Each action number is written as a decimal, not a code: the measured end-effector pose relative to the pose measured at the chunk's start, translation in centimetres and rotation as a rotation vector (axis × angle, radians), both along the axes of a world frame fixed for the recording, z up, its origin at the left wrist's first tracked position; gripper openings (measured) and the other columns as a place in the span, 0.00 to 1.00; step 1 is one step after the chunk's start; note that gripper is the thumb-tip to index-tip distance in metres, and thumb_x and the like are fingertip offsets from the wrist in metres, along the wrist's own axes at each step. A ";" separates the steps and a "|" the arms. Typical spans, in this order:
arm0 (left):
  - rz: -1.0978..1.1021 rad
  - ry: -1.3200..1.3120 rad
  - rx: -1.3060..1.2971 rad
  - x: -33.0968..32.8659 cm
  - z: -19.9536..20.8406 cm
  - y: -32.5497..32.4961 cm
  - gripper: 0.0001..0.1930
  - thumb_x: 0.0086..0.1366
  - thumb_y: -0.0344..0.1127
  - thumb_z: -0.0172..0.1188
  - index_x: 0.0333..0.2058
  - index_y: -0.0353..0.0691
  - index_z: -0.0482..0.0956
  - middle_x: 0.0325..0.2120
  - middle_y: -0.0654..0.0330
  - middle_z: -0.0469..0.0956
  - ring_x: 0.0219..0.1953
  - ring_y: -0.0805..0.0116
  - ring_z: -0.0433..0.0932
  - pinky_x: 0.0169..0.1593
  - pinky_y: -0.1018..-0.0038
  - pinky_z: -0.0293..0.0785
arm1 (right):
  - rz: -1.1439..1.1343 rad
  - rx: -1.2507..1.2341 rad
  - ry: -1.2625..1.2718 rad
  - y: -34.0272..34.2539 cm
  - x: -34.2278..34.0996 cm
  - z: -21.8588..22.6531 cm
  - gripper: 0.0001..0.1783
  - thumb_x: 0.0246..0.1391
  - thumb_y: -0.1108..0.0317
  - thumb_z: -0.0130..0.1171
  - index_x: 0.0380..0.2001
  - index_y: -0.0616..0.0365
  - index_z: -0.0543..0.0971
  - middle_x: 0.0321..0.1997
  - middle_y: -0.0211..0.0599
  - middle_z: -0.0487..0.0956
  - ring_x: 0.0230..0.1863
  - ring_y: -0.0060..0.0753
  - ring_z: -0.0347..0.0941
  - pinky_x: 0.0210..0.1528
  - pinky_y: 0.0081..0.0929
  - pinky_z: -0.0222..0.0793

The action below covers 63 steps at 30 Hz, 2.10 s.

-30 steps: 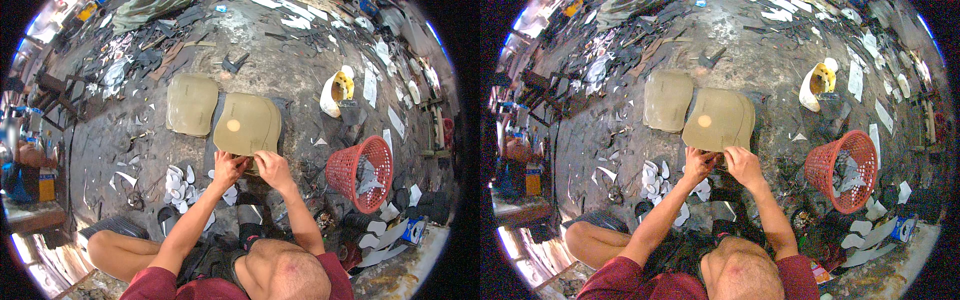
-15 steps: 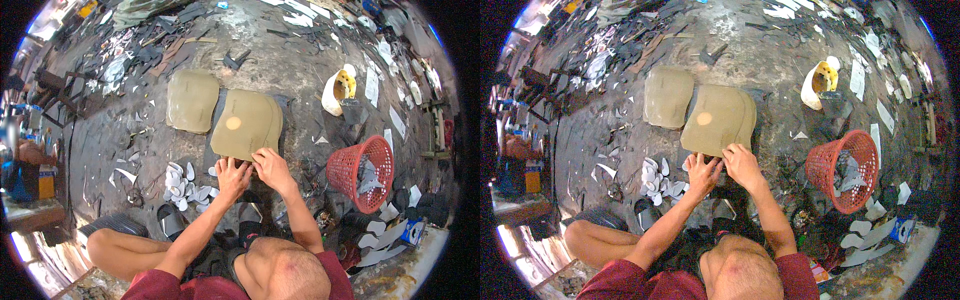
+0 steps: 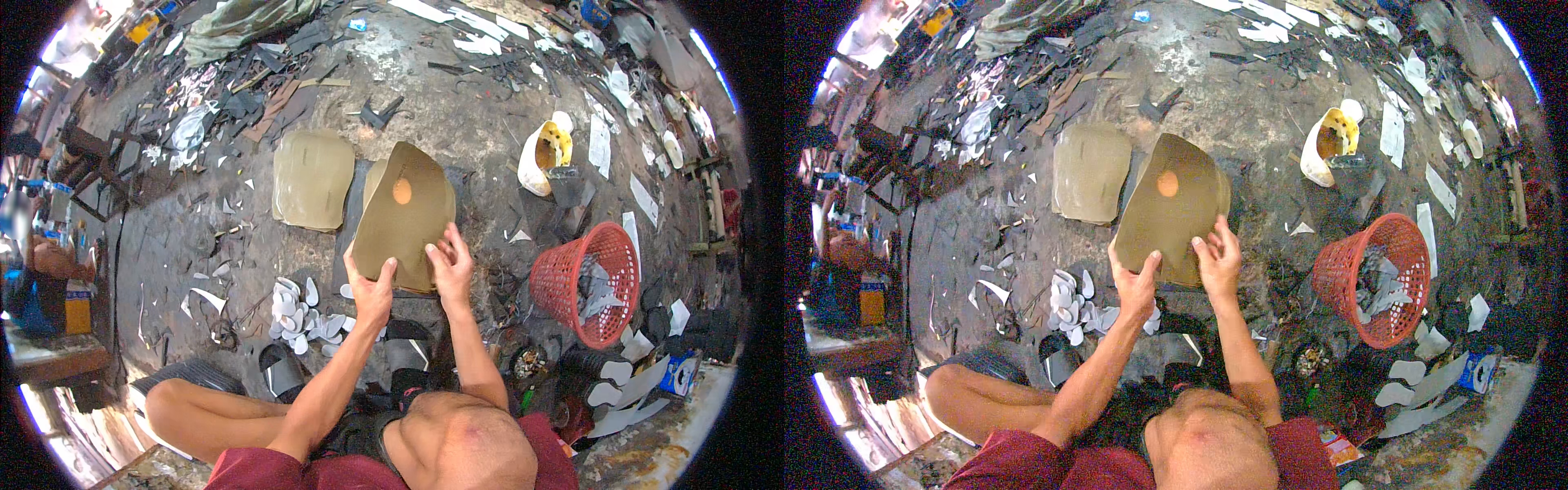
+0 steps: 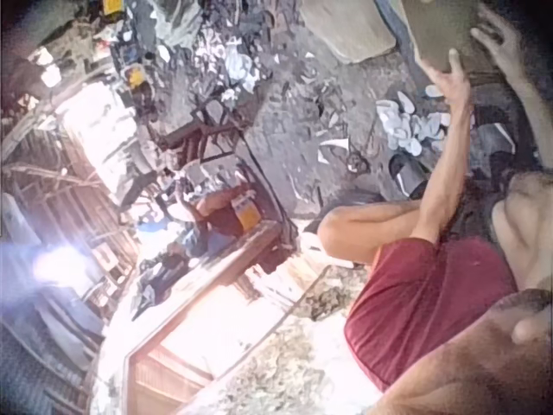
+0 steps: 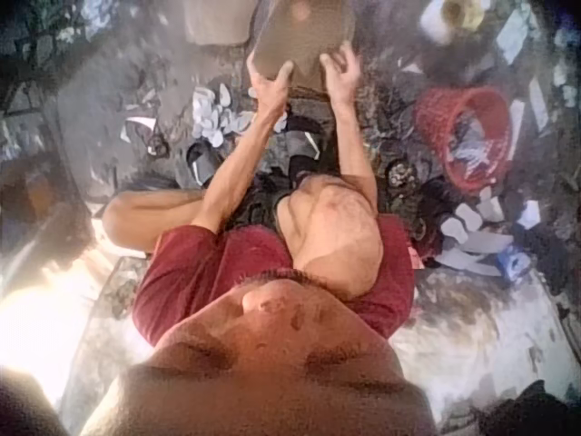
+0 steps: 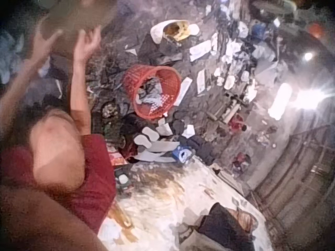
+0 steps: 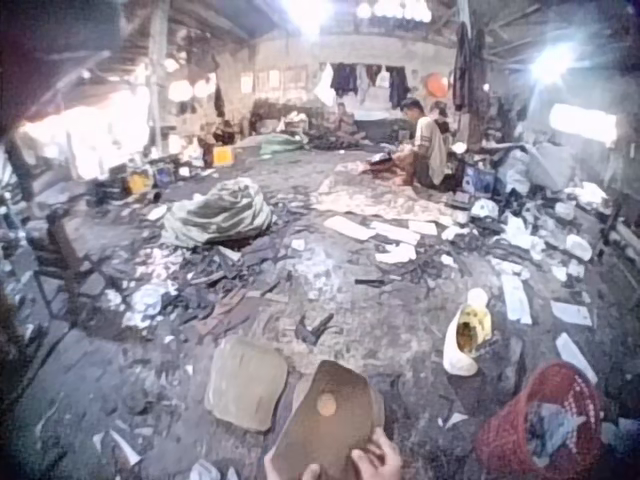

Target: The person sits on the floor and repeatedly picks up small white insole pieces, places them onto larger tan shoe upper pieces, and stacks the assembled units. The person handles the parts one at a time and builds a growing stack of completed assemblies.

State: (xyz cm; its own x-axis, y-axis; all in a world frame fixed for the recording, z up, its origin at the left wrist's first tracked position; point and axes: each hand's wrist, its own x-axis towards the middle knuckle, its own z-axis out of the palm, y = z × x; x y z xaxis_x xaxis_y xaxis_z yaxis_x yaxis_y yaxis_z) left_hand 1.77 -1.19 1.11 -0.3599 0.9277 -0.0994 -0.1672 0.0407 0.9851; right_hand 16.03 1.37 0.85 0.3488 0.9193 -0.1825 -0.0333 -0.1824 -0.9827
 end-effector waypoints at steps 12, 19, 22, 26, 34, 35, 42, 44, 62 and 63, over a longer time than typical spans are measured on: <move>-0.095 -0.741 -0.292 -1.9 2.8 -1.4 0.33 0.63 0.21 0.63 0.65 0.46 0.64 0.55 0.62 0.76 0.56 0.65 0.77 0.56 0.65 0.77 | 0.258 -0.059 1.045 -1.6 1.2 2.0 0.26 0.60 0.80 0.58 0.62 0.61 0.69 0.57 0.39 0.79 0.54 0.35 0.79 0.56 0.34 0.78; -0.053 -0.200 0.026 -5.1 3.0 3.0 0.34 0.61 0.19 0.63 0.66 0.41 0.64 0.56 0.61 0.76 0.56 0.67 0.75 0.59 0.68 0.73 | 0.424 0.050 0.620 -1.4 1.7 1.9 0.28 0.58 0.77 0.61 0.63 0.63 0.72 0.61 0.42 0.77 0.61 0.35 0.74 0.62 0.34 0.72; 0.076 -0.144 0.141 -9.1 0.8 7.9 0.33 0.58 0.16 0.63 0.62 0.38 0.66 0.56 0.59 0.75 0.58 0.63 0.73 0.65 0.66 0.67 | 0.350 0.050 0.187 -1.1 2.0 1.2 0.26 0.59 0.76 0.61 0.62 0.64 0.74 0.62 0.44 0.78 0.64 0.36 0.73 0.65 0.34 0.70; 0.257 -0.305 -0.087 -14.5 -4.3 14.1 0.35 0.57 0.14 0.61 0.63 0.43 0.63 0.55 0.58 0.74 0.58 0.57 0.73 0.59 0.54 0.72 | 0.337 -0.048 0.019 -1.6 1.2 -0.1 0.25 0.61 0.75 0.59 0.62 0.64 0.74 0.61 0.45 0.79 0.64 0.34 0.72 0.65 0.33 0.69; 0.695 -0.204 -0.334 -16.5 -8.6 14.7 0.37 0.57 0.17 0.59 0.66 0.38 0.59 0.60 0.51 0.68 0.60 0.55 0.71 0.59 0.55 0.72 | 0.530 0.386 -0.961 -2.9 0.3 -0.7 0.18 0.50 0.62 0.71 0.46 0.49 0.86 0.51 0.36 0.80 0.54 0.46 0.73 0.58 0.42 0.70; 0.733 -0.004 -0.257 -15.3 -8.4 12.8 0.34 0.58 0.18 0.59 0.64 0.33 0.61 0.59 0.50 0.70 0.60 0.55 0.72 0.61 0.60 0.71 | 0.533 0.403 -0.953 -2.8 0.6 -1.1 0.18 0.50 0.59 0.72 0.45 0.48 0.86 0.49 0.33 0.79 0.51 0.44 0.72 0.56 0.40 0.70; -0.116 0.887 -0.307 -7.6 -8.5 -6.3 0.28 0.52 0.29 0.65 0.55 0.40 0.79 0.62 0.46 0.70 0.63 0.43 0.67 0.68 0.56 0.62 | 0.580 0.670 -1.196 -0.4 0.4 -0.4 0.08 0.57 0.61 0.65 0.36 0.52 0.82 0.42 0.29 0.80 0.44 0.37 0.75 0.42 0.37 0.74; -0.276 1.311 -0.222 -7.7 -8.9 -8.2 0.29 0.51 0.28 0.65 0.56 0.42 0.79 0.63 0.47 0.69 0.63 0.44 0.67 0.66 0.55 0.63 | 0.574 0.345 -1.222 3.0 0.6 2.7 0.09 0.63 0.61 0.56 0.32 0.53 0.77 0.35 0.39 0.79 0.35 0.44 0.77 0.35 0.43 0.72; -0.048 -0.258 -0.324 -10.0 -5.0 -6.6 0.07 0.62 0.26 0.68 0.33 0.37 0.76 0.30 0.60 0.83 0.31 0.74 0.81 0.38 0.76 0.79 | -0.135 0.767 -1.114 9.2 7.6 9.3 0.05 0.62 0.69 0.58 0.32 0.57 0.77 0.34 0.43 0.80 0.36 0.52 0.78 0.37 0.44 0.72; -0.055 -0.242 -0.323 -9.8 -4.9 -6.4 0.08 0.62 0.27 0.69 0.34 0.36 0.77 0.31 0.60 0.83 0.32 0.74 0.81 0.39 0.76 0.80 | 0.001 0.726 -1.166 8.5 6.9 8.7 0.05 0.62 0.68 0.59 0.32 0.56 0.77 0.34 0.41 0.80 0.35 0.50 0.78 0.36 0.44 0.72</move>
